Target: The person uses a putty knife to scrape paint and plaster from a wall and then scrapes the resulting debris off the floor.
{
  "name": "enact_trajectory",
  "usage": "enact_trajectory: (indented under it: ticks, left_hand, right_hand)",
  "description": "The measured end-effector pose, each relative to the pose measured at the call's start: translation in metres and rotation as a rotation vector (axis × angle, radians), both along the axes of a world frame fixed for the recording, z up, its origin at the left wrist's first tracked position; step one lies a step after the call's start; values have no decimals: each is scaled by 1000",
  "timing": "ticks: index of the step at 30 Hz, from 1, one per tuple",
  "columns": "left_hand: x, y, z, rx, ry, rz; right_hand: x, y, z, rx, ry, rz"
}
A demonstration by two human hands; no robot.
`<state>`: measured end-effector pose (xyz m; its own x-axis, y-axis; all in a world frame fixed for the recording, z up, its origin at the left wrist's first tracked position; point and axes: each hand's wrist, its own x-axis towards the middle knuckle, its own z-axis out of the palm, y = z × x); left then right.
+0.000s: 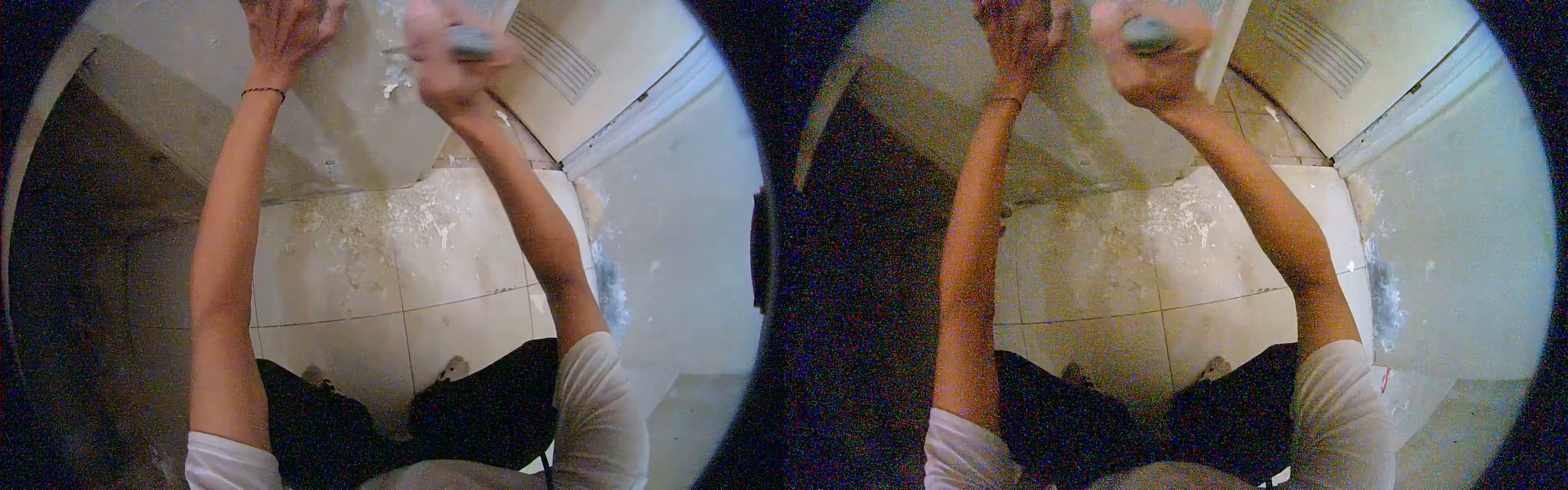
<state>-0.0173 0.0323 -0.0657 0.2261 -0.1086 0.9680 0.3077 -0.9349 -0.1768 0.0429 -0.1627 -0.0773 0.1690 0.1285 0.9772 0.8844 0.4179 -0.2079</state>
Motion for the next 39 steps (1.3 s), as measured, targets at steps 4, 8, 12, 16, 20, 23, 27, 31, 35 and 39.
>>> enact_trajectory:
  ticks: [4, 8, 12, 16, 20, 23, 27, 31, 35, 39]
  left_hand:
    - [1, 0, 2, 32, -45, -31]
    - [-2, 0, 0, 16, -36, -36]
    - [-2, 0, 2, 35, -53, -61]
    - [1, 0, 2, 26, -55, -2]
    - [-1, 2, 1, 31, -48, -4]
    - [-1, -2, 3, 32, -55, -18]
    - [-2, -2, 4, 19, -31, -22]
    - [-3, 0, 3, 10, -3, 10]
    - [1, 0, 3, 40, -50, -21]
    - [-3, -2, 4, 18, -20, 11]
  right_hand:
    - [18, 17, -35, -61, 39, -106]
    - [-7, -3, -1, 16, 24, 4]
    - [8, 7, -16, 31, -198, -268]
    - [7, 13, -15, 68, -36, -142]
    - [-9, -9, 21, -35, 260, 521]
    - [13, 8, -10, 2, -219, -220]
    - [6, 2, -6, -58, 132, 43]
    - [-9, -12, 18, 10, 199, 160]
    - [36, 7, -35, -130, 146, -121]
    - [16, -11, -9, -78, 81, 56]
